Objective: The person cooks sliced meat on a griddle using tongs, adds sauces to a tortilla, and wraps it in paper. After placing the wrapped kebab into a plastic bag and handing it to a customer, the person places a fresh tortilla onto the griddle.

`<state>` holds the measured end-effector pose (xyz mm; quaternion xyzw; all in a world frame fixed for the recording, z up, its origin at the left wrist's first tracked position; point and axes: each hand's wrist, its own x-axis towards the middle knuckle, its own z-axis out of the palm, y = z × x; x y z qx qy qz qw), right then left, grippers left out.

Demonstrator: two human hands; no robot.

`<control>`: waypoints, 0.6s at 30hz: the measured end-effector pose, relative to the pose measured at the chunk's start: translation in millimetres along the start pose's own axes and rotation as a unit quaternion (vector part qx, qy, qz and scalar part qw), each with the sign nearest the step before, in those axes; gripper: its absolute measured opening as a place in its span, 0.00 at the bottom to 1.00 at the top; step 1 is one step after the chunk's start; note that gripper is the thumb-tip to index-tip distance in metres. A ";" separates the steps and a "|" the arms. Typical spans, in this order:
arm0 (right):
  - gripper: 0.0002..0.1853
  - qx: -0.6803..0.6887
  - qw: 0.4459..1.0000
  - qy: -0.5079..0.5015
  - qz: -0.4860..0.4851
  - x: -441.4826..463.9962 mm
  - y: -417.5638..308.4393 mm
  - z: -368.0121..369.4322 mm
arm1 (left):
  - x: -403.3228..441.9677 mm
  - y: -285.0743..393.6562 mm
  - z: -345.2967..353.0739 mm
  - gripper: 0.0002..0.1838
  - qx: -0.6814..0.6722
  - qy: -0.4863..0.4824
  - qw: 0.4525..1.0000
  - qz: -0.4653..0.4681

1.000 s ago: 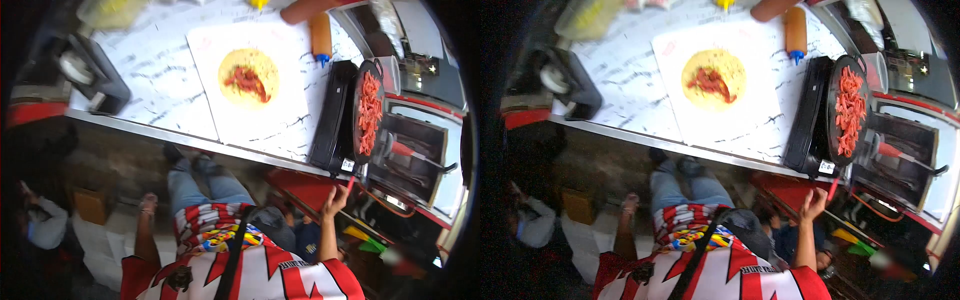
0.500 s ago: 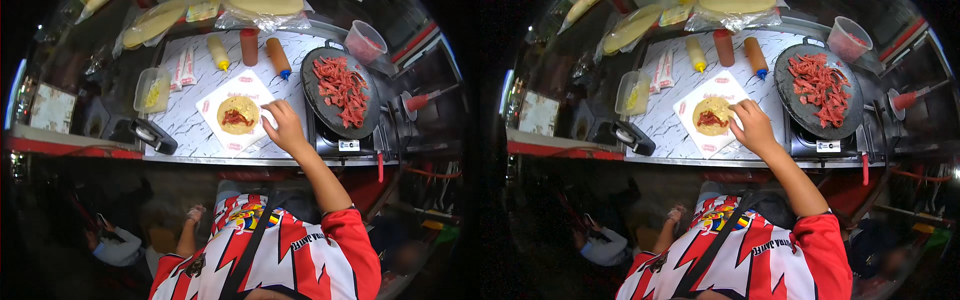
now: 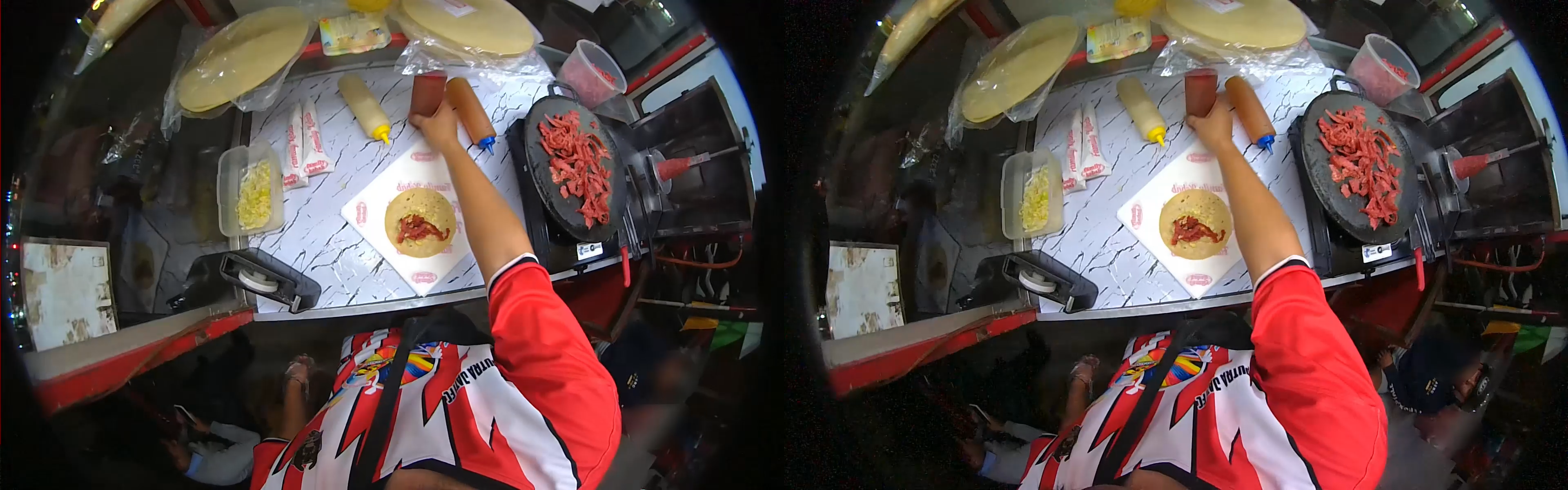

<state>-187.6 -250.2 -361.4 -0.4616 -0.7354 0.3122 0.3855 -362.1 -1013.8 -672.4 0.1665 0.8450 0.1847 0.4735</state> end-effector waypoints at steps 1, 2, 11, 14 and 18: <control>0.39 0.055 0.998 -0.032 0.017 -3.0 -8.4 -9.0 | 4.0 -9.9 -4.2 0.15 0.012 -0.005 1.000 0.001; 0.39 0.110 0.991 -0.066 0.042 -13.3 -22.0 -17.1 | 4.3 -18.4 -6.2 0.16 0.026 -0.011 1.000 0.000; 0.40 0.476 0.872 0.007 0.118 -129.1 -105.1 -167.0 | 20.8 -8.5 0.7 0.20 0.134 -0.084 0.986 0.044; 0.34 0.322 0.931 -0.138 0.106 -126.2 -136.4 -172.4 | 39.1 7.6 2.6 0.20 0.211 -0.084 0.967 0.112; 0.27 0.418 0.905 -0.068 0.042 -126.0 -154.2 -173.5 | 46.2 21.2 27.9 0.12 0.028 0.006 0.997 0.068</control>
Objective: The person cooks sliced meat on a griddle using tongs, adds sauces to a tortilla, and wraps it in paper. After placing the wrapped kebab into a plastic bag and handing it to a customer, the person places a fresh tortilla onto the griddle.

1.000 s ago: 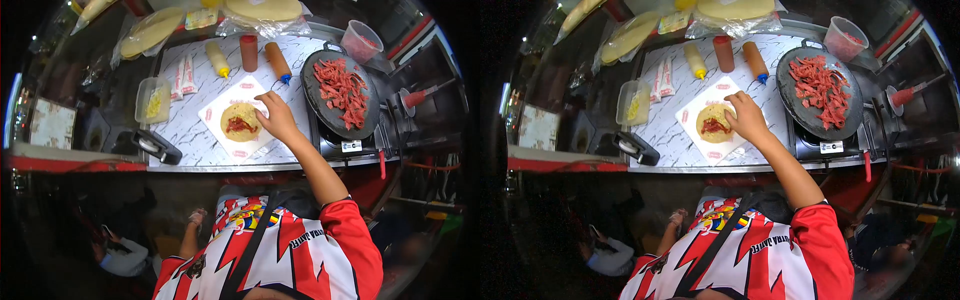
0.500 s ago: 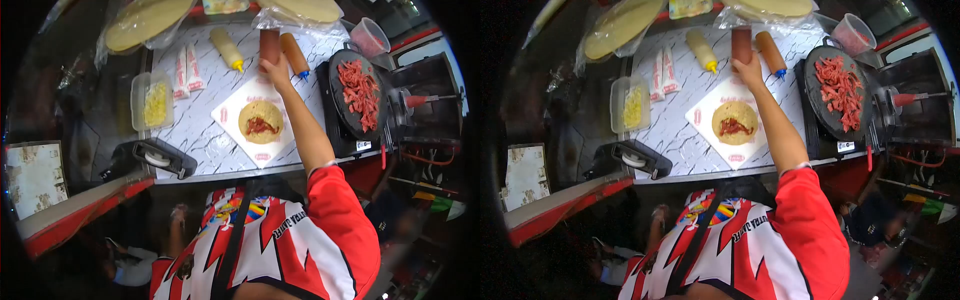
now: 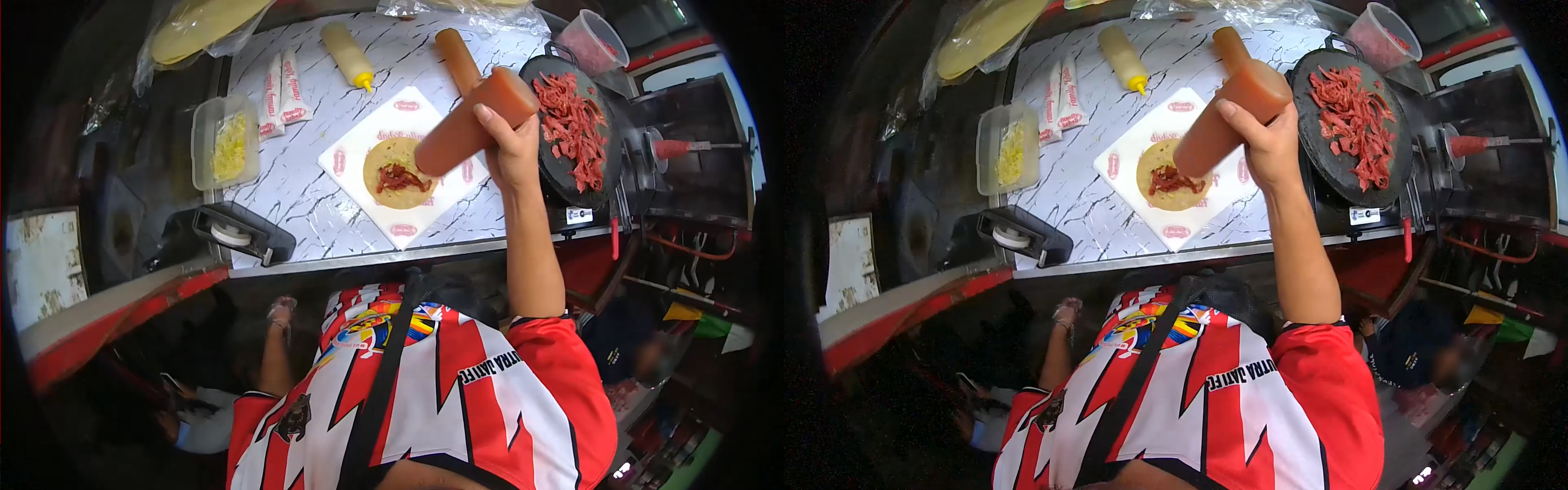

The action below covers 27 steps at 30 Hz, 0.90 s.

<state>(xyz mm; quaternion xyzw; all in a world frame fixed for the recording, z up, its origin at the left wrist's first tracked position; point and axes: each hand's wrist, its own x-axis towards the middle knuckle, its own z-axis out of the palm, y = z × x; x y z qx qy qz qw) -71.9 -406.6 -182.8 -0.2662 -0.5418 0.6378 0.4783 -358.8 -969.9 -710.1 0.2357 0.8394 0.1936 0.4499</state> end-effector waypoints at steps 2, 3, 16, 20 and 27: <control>0.27 -0.001 1.000 -0.010 0.024 -7.8 10.2 -2.3 | -15.2 25.3 -4.8 0.08 -0.120 0.020 0.990 -0.066; 0.28 -0.061 0.997 -0.030 0.037 -12.2 9.6 -6.8 | -28.3 44.2 -10.9 0.07 -0.128 0.003 0.988 -0.086; 0.29 -0.026 0.996 0.027 0.076 -24.0 -8.0 -42.0 | -104.5 -37.0 52.8 0.23 0.268 -0.117 0.953 -0.077; 0.28 -0.035 0.998 0.032 0.052 -24.8 -16.4 -37.3 | -93.9 -35.6 42.6 0.25 0.306 -0.128 0.937 -0.111; 0.28 -0.027 0.998 0.021 0.059 -26.5 -26.8 -23.0 | -54.0 15.2 33.8 0.09 -0.285 0.012 0.956 -0.061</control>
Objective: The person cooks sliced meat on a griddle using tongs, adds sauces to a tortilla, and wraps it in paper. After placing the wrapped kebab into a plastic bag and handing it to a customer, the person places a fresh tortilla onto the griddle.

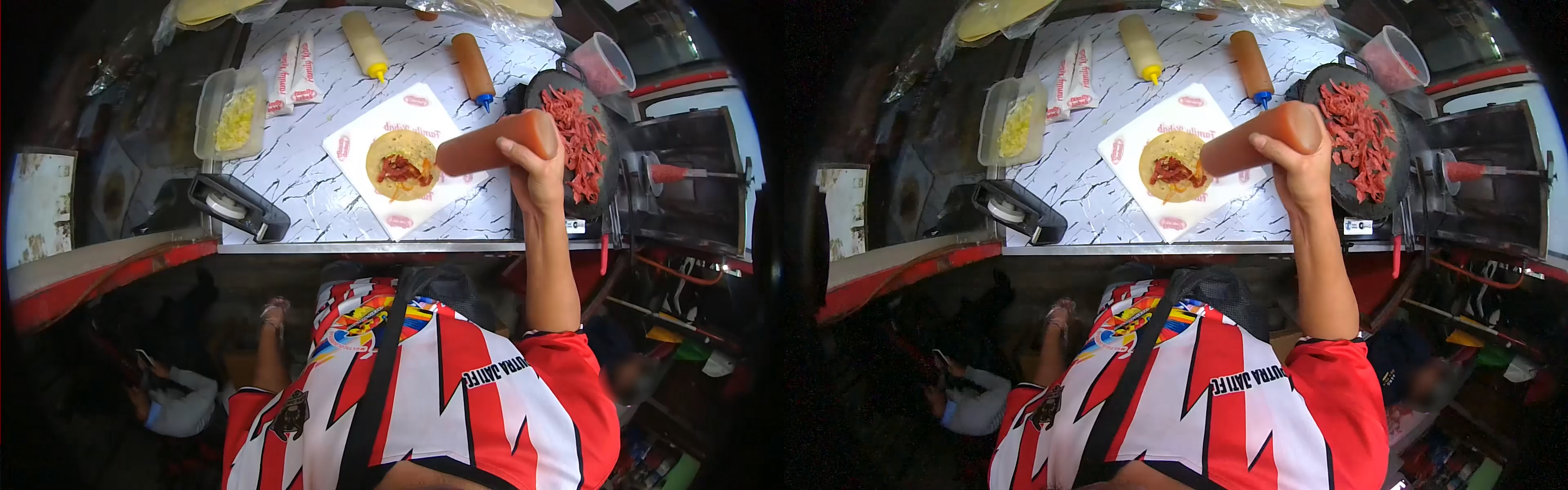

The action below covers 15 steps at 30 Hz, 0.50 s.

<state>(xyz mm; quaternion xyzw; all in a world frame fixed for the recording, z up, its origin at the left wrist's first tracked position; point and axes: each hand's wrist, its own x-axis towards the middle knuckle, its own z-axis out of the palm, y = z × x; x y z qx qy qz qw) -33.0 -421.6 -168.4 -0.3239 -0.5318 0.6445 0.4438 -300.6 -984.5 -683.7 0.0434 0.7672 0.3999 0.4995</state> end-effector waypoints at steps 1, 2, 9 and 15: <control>0.28 -0.003 1.000 0.012 -0.010 0.7 -1.8 0.6 | 3.9 8.4 4.7 0.09 -0.407 -0.076 0.909 0.041; 0.28 -0.004 1.000 0.024 -0.019 1.9 -3.7 2.0 | 3.4 12.8 7.7 0.11 -0.392 -0.050 0.918 0.034; 0.27 -0.036 0.998 0.018 -0.038 8.8 0.0 9.4 | 22.9 -32.6 -22.4 0.14 0.093 0.004 0.995 -0.030; 0.28 -0.016 0.999 0.024 -0.043 12.6 4.7 30.5 | 14.8 -45.6 -35.5 0.13 0.169 -0.011 0.985 -0.043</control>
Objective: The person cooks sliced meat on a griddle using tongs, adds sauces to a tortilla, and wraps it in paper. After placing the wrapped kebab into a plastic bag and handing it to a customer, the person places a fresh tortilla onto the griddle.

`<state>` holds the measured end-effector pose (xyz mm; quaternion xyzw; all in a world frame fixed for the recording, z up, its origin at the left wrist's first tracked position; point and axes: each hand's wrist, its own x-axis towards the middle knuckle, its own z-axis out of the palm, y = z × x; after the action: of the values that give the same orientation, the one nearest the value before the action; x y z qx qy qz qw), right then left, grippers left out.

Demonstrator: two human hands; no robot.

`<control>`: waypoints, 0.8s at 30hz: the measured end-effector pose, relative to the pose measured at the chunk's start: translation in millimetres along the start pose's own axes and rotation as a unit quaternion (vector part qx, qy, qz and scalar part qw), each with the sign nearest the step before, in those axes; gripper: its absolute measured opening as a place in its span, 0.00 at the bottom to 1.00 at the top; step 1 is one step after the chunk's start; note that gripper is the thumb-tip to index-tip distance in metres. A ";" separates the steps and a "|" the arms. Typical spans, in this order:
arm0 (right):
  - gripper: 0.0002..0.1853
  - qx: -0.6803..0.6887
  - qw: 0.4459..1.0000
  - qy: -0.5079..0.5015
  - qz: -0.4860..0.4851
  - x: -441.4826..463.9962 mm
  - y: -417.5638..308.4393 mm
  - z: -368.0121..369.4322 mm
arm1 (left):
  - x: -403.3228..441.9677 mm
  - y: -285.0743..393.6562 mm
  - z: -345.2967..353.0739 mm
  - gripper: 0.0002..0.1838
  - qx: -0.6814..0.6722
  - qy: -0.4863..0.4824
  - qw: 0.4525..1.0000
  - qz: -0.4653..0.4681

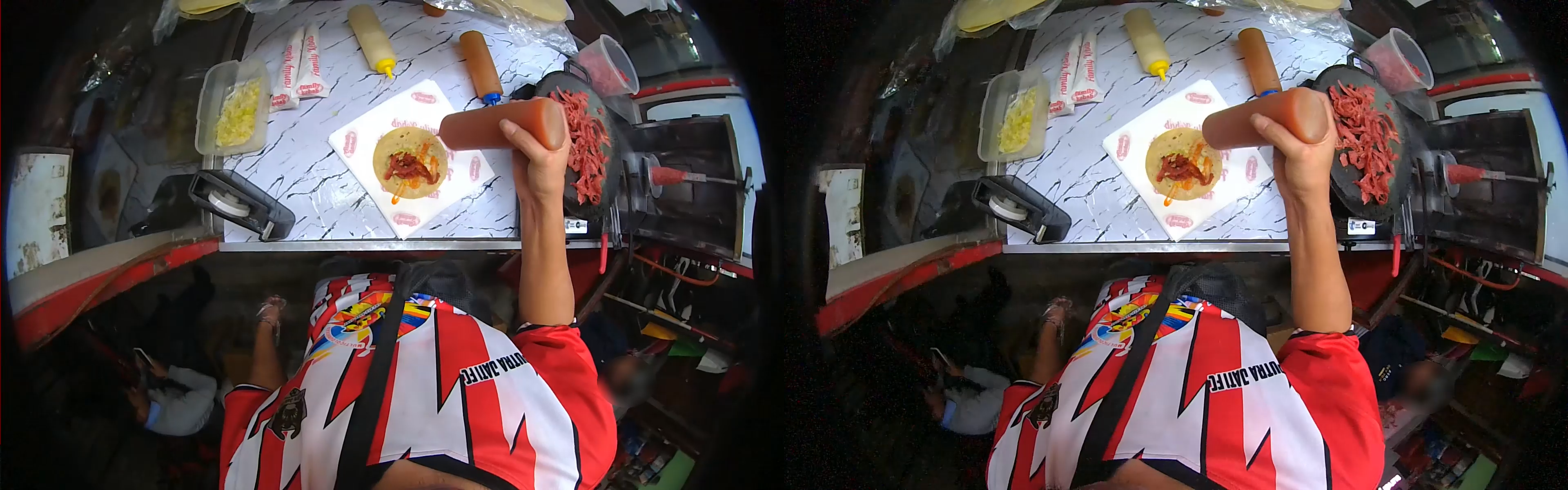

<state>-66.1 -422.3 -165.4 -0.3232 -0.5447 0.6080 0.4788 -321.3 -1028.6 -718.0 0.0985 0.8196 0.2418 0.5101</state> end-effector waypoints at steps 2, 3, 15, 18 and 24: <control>0.29 0.001 0.999 -0.039 0.018 -5.5 9.2 3.2 | -1.6 -0.2 -3.5 0.12 0.004 0.002 1.000 0.000; 0.29 0.016 0.999 -0.041 0.030 -5.5 11.7 5.0 | -2.6 -0.4 -3.9 0.12 0.008 0.001 1.000 0.000; 0.27 -0.010 0.999 -0.041 0.017 -6.3 18.2 13.1 | -8.0 4.7 -2.9 0.10 0.012 0.005 1.000 0.000; 0.26 0.008 1.000 -0.011 0.003 -4.9 6.9 0.2 | -7.6 3.7 0.4 0.09 0.019 0.005 1.000 -0.002; 0.27 -0.024 0.999 -0.016 0.018 -12.0 -5.7 -25.3 | -6.3 11.1 3.8 0.08 0.027 -0.003 1.000 0.001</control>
<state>-37.7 -424.9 -166.4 -0.3346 -0.5609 0.6082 0.4511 -316.0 -1020.5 -708.9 0.1137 0.8241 0.2199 0.5095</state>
